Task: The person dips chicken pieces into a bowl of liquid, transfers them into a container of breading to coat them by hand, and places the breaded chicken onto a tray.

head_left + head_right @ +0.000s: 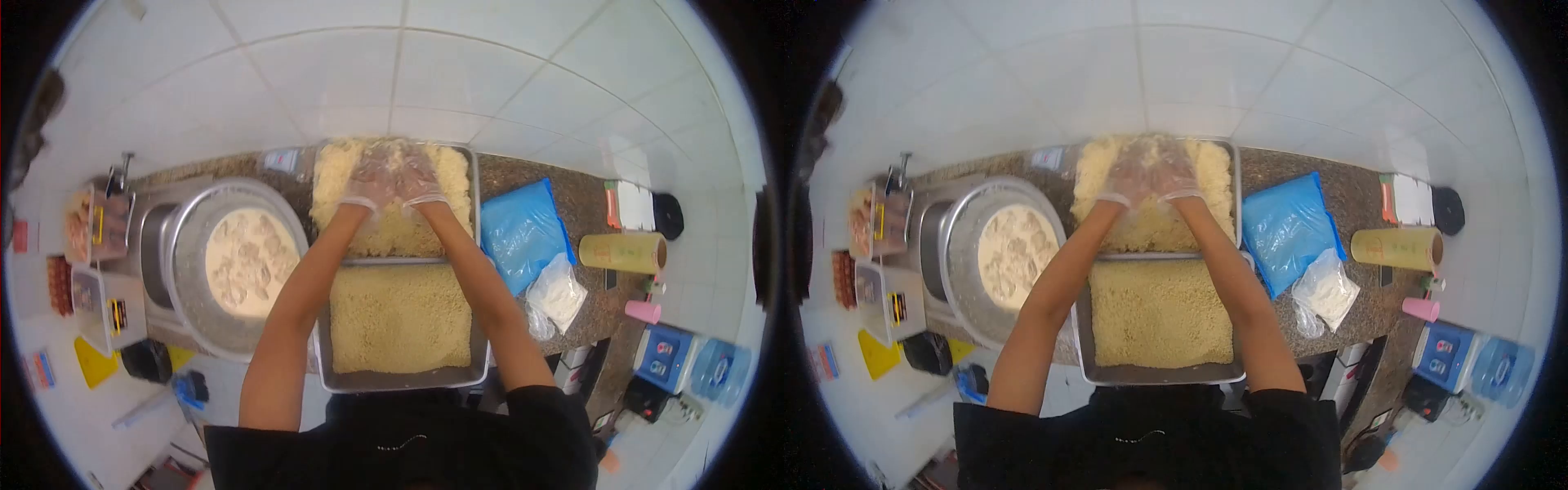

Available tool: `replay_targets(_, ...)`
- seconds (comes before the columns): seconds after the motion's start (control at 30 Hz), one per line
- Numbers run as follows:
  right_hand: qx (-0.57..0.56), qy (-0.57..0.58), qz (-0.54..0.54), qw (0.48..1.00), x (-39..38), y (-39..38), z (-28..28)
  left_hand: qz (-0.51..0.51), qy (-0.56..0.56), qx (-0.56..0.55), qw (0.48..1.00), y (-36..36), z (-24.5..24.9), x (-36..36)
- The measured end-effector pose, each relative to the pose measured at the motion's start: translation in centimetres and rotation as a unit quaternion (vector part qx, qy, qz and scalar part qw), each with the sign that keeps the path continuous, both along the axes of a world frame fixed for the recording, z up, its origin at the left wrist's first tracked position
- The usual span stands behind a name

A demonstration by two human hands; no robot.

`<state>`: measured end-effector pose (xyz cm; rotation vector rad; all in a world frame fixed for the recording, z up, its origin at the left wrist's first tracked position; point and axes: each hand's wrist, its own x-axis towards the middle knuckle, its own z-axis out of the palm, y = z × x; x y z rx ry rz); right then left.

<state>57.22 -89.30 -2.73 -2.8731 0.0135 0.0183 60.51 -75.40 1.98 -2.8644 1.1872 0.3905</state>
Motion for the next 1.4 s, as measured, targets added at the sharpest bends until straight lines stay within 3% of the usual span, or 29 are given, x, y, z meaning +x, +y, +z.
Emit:
replay_targets(0.1,0.027,-0.038,-0.033,0.998,0.8,0.0,-1.7,0.102,-0.011,-0.120,0.987,-0.5,-5.5,0.7)
replay_targets(0.17,-0.068,0.045,0.022,0.996,1.3,-0.8,-0.9,0.108,0.030,-0.140,0.984,-1.1,-5.3,1.1)
replay_targets(0.2,-0.067,0.045,0.032,0.996,0.8,-0.7,1.1,0.110,0.062,-0.129,0.984,-1.5,-4.5,1.5)
replay_targets(0.23,-0.032,0.130,0.026,0.991,0.2,-0.4,4.5,0.118,0.062,-0.128,0.983,-1.3,-1.6,0.4)
replay_targets(0.27,0.002,0.211,0.018,0.977,-0.2,-0.3,6.8,0.113,0.129,-0.116,0.978,-1.0,3.2,-0.8)
replay_targets(0.3,-0.007,0.047,0.021,0.999,-2.2,-0.4,6.2,0.108,0.194,-0.105,0.969,-0.5,6.2,-2.2)
replay_targets(0.33,-0.012,-0.119,0.026,0.993,-5.4,0.0,5.5,0.090,0.111,-0.254,0.957,0.0,5.3,-4.5)
replay_targets(0.37,0.066,-0.114,0.014,0.991,-8.7,1.4,6.9,0.069,0.026,-0.392,0.917,0.9,3.9,-7.5)
replay_targets(0.43,0.198,-0.033,-0.044,0.979,-16.6,5.1,11.9,-0.010,0.051,-0.466,0.883,4.4,6.2,-14.6)
replay_targets(0.47,-0.054,-0.155,0.074,0.984,-20.7,5.3,8.9,-0.004,0.123,-0.486,0.866,5.8,5.8,-17.7)
replay_targets(0.5,0.069,-0.083,0.023,0.994,-23.7,6.4,8.4,0.000,0.189,-0.504,0.843,7.1,4.7,-20.3)
replay_targets(0.53,0.188,-0.006,-0.029,0.982,-25.8,7.5,8.1,0.051,0.261,-0.435,0.860,8.6,2.4,-22.9)
replay_targets(0.57,0.186,-0.004,-0.021,0.982,-27.1,7.7,7.9,0.102,0.332,-0.361,0.866,10.3,0.6,-25.1)
replay_targets(0.63,0.188,0.120,-0.157,0.962,-28.3,8.2,7.6,0.148,0.320,-0.419,0.837,13.9,0.7,-27.9)
replay_targets(0.67,0.149,0.072,-0.142,0.976,-27.5,9.4,8.6,0.187,0.312,-0.469,0.805,15.9,0.8,-29.0)
replay_targets(0.7,0.162,-0.012,-0.058,0.985,-26.5,11.0,9.4,0.188,0.318,-0.468,0.803,18.0,2.3,-29.3)
replay_targets(0.73,0.172,-0.102,0.029,0.979,-24.5,12.9,10.1,0.200,0.231,-0.452,0.838,20.1,4.8,-28.2)
replay_targets(0.8,0.244,-0.097,0.116,0.958,-20.7,18.7,11.4,0.236,0.105,-0.419,0.870,24.5,6.2,-26.6)
replay_targets(0.83,0.224,-0.054,0.170,0.958,-18.3,21.8,10.8,0.262,0.067,-0.405,0.873,26.8,6.2,-25.9)
replay_targets(0.9,0.198,-0.201,0.315,0.906,-14.8,26.2,3.4,0.346,0.029,-0.311,0.885,30.6,8.6,-24.7)
replay_targets(0.97,0.072,-0.089,0.304,0.946,-11.6,31.5,4.4,0.315,-0.086,-0.277,0.904,35.3,5.1,-22.9)
replay_targets(1.0,0.071,-0.090,0.305,0.945,-10.3,33.5,3.9,0.316,-0.088,-0.278,0.903,36.6,5.2,-22.2)
replay_targets(1.07,-0.078,0.066,0.284,0.953,-8.2,36.6,2.4,0.382,-0.061,-0.339,0.857,39.0,5.4,-20.6)
replay_targets(1.2,-0.107,0.036,0.283,0.952,-5.7,37.3,0.8,0.342,-0.080,-0.285,0.892,41.6,2.9,-17.1)
replay_targets(1.27,-0.113,-0.004,0.272,0.956,-4.1,36.3,0.0,0.365,0.007,-0.170,0.915,42.3,-1.0,-15.1)
replay_targets(1.33,-0.092,0.010,0.248,0.964,-3.7,35.7,2.3,0.344,-0.023,-0.182,0.921,42.1,-5.2,-13.7)
replay_targets(1.4,-0.030,-0.014,0.211,0.977,-3.6,35.2,3.0,0.317,-0.055,-0.196,0.926,41.4,-6.1,-12.2)
